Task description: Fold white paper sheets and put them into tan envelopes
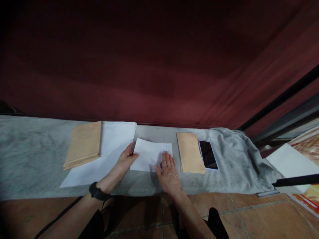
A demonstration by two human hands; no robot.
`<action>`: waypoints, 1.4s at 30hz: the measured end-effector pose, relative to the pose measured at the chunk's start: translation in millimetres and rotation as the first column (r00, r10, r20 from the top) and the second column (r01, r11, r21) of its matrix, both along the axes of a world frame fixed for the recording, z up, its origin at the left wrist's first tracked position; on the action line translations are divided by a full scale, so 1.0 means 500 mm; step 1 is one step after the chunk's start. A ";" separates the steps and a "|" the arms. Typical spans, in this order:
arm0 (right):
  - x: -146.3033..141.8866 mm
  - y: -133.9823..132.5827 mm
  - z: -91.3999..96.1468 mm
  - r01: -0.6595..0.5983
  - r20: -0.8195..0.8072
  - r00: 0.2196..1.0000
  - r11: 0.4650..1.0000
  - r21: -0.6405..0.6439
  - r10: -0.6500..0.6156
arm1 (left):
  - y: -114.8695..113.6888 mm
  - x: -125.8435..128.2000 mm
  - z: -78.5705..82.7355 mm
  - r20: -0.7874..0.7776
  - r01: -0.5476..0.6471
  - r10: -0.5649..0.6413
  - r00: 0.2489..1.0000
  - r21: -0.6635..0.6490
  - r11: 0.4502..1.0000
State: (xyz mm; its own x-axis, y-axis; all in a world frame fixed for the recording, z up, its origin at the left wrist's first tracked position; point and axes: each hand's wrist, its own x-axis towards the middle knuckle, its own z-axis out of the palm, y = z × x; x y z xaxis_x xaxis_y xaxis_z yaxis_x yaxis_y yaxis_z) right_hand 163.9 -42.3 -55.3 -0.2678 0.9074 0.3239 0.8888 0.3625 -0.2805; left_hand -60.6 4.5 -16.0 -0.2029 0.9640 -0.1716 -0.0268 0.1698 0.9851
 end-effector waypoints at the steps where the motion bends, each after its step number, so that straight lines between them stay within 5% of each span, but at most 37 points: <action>1: -0.007 -0.003 0.008 -0.074 -0.030 0.997 0.997 -0.022 0.073 | -0.003 0.004 0.007 0.091 0.000 0.002 0.996 -0.027 1.000; 4: -0.028 -0.009 0.036 -0.216 -0.150 0.968 0.972 -0.089 0.201 | -0.009 0.017 0.040 0.284 0.015 -0.006 0.959 -0.030 0.999; 8: -0.040 0.009 0.075 -0.164 -0.545 0.837 0.971 -0.171 0.045 | -0.017 0.032 0.079 0.511 0.152 -0.140 0.848 0.017 0.988; 10: -0.039 0.026 0.097 -0.129 -0.798 0.593 0.964 -0.231 -0.111 | -0.023 0.041 0.083 0.556 0.192 -0.156 0.816 -0.006 0.981; 12: -0.039 0.042 0.119 -0.157 -0.947 0.200 0.946 -0.283 -0.250 | -0.032 0.054 0.076 0.533 0.177 -0.118 0.838 -0.062 0.982; 14: -0.044 0.052 0.135 -0.264 -0.922 -0.174 0.918 -0.296 -0.347 | -0.041 0.069 0.064 0.510 0.172 -0.096 0.855 -0.104 0.980; 15: -0.047 0.054 0.139 -0.326 -0.872 -0.295 0.899 -0.293 -0.391 | -0.044 0.075 0.057 0.517 0.190 -0.108 0.849 -0.108 0.976; 17: -0.055 0.055 0.139 -0.409 -0.788 -0.397 0.859 -0.308 -0.471 | -0.046 0.081 0.046 0.537 0.212 -0.133 0.833 -0.088 0.973; 20: -0.051 0.054 0.120 -0.380 -0.771 -0.362 0.838 -0.390 -0.523 | -0.034 0.066 0.035 0.458 0.160 -0.113 0.882 -0.066 0.985; 24: -0.008 0.059 0.081 -0.152 -0.803 -0.208 0.830 -0.537 -0.558 | -0.007 0.026 0.023 0.227 0.119 -0.100 0.969 -0.069 0.991; 28: 0.041 0.064 0.049 -0.062 -0.813 -0.084 0.817 -0.573 -0.576 | -0.002 0.000 0.003 0.106 0.141 -0.135 0.985 -0.053 0.989; 30: 0.055 0.063 0.034 0.035 -0.827 0.120 0.835 -0.549 -0.549 | -0.007 -0.006 -0.004 0.050 0.154 -0.151 0.987 -0.062 0.986; 34: 0.064 0.053 0.014 0.192 -0.643 0.656 0.911 -0.365 -0.396 | -0.014 -0.012 -0.003 -0.152 0.148 -0.152 0.977 -0.037 0.988; 37: 0.062 0.038 0.015 0.254 -0.353 0.876 0.936 -0.242 -0.329 | -0.013 -0.012 -0.001 -0.437 0.167 -0.148 0.887 0.005 0.986; 42: 0.057 0.023 0.032 0.256 -0.048 0.962 0.948 -0.187 -0.270 | -0.021 -0.013 -0.004 -0.748 0.286 -0.231 0.623 -0.057 0.957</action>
State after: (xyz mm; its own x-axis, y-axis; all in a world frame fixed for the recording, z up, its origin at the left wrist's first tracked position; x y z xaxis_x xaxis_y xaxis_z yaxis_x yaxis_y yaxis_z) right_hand 192.4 -31.0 -39.5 0.0061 0.9869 0.1612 0.9210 0.0572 -0.3853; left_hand -67.1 -6.2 -17.9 0.0244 0.9996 -0.0170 0.7494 -0.0070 0.6621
